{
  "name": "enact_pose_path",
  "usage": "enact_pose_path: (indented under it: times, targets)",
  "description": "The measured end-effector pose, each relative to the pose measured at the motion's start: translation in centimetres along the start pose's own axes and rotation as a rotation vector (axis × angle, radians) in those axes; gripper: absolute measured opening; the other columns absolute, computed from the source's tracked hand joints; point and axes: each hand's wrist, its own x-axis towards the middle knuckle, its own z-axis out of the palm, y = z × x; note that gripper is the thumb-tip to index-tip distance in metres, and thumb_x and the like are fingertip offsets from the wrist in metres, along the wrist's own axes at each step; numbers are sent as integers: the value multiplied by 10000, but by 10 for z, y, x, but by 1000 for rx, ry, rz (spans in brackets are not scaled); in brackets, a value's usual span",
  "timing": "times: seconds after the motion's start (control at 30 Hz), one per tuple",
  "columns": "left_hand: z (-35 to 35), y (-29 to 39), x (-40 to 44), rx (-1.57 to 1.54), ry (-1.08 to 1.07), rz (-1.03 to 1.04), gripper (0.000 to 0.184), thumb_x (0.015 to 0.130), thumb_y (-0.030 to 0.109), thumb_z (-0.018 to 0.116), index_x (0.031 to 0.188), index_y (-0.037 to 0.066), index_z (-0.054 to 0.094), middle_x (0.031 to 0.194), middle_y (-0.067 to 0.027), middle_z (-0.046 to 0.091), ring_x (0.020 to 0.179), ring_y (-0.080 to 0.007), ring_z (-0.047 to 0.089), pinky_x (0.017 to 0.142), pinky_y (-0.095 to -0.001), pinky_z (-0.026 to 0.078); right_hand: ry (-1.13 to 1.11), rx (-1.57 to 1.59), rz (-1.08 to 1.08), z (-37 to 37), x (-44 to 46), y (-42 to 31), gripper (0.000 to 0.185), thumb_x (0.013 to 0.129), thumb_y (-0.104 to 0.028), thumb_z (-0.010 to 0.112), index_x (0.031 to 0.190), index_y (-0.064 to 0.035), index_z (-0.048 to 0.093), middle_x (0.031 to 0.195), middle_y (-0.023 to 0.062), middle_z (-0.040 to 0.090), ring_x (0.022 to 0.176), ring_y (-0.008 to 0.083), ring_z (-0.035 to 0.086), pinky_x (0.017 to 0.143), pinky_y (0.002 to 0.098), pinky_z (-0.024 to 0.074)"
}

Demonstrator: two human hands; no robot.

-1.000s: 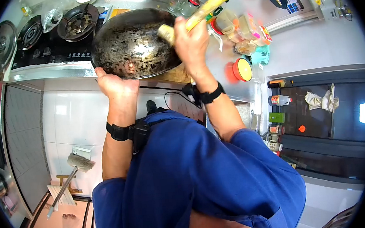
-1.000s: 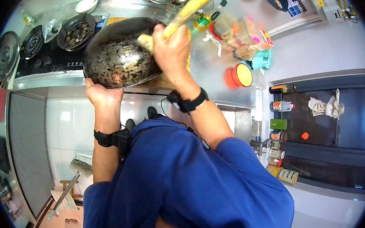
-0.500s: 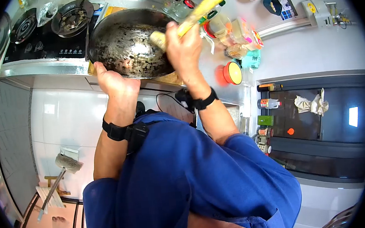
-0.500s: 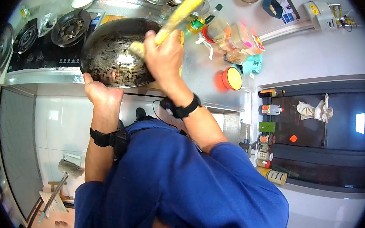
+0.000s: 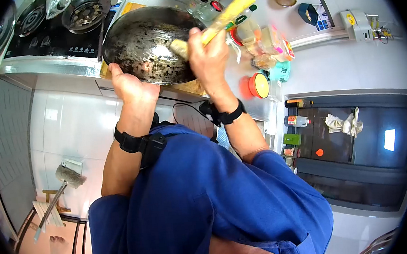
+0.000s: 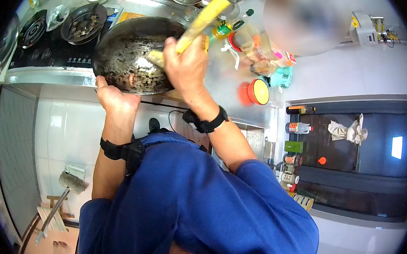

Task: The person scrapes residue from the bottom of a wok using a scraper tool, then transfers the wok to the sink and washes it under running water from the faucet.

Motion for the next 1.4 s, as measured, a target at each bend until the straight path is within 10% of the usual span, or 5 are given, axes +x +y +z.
enact_pose_path:
  times: [0.43, 0.67, 0.83, 1.03, 1.4]
  targets:
    - [-51, 25, 14, 98, 31, -40, 597, 1051, 518, 193, 1477, 155, 400, 1502, -80, 425, 1370, -322, 417, 1121, -577, 338, -101, 36, 351, 12, 1, 45, 357, 891, -302, 655, 966, 22, 524, 742, 235, 627, 680, 433, 618, 639, 502, 475]
    - [-121, 38, 31, 140, 59, -102, 641, 1032, 569, 265, 1497, 142, 373, 1527, -104, 389, 1389, -347, 381, 1143, -578, 290, -297, -60, 57, 33, -71, 30, 385, 896, -355, 653, 908, 4, 513, 587, 195, 611, 519, 383, 628, 510, 452, 496]
    - [-155, 41, 44, 200, 135, -98, 673, 1022, 591, 272, 1504, 129, 359, 1532, -113, 378, 1398, -352, 365, 1141, -576, 289, -272, -151, 495, 62, -63, 96, 467, 905, -414, 621, 968, 44, 552, 772, 288, 657, 732, 484, 644, 664, 537, 499]
    - [-163, 43, 50, 221, 177, -125, 671, 1030, 580, 246, 1513, 126, 343, 1552, -122, 345, 1409, -353, 347, 1155, -574, 271, -303, -107, 223, 46, -84, 53, 409, 892, -367, 665, 939, 13, 520, 668, 232, 631, 612, 417, 644, 530, 479, 491]
    - [-173, 54, 59, 244, 208, -195, 541, 1040, 380, 293, 1444, 49, 432, 1484, -178, 446, 1344, -382, 444, 1113, -576, 373, -451, 115, 504, 38, -31, 80, 534, 888, -489, 606, 1011, 30, 573, 867, 297, 659, 850, 453, 654, 778, 505, 498]
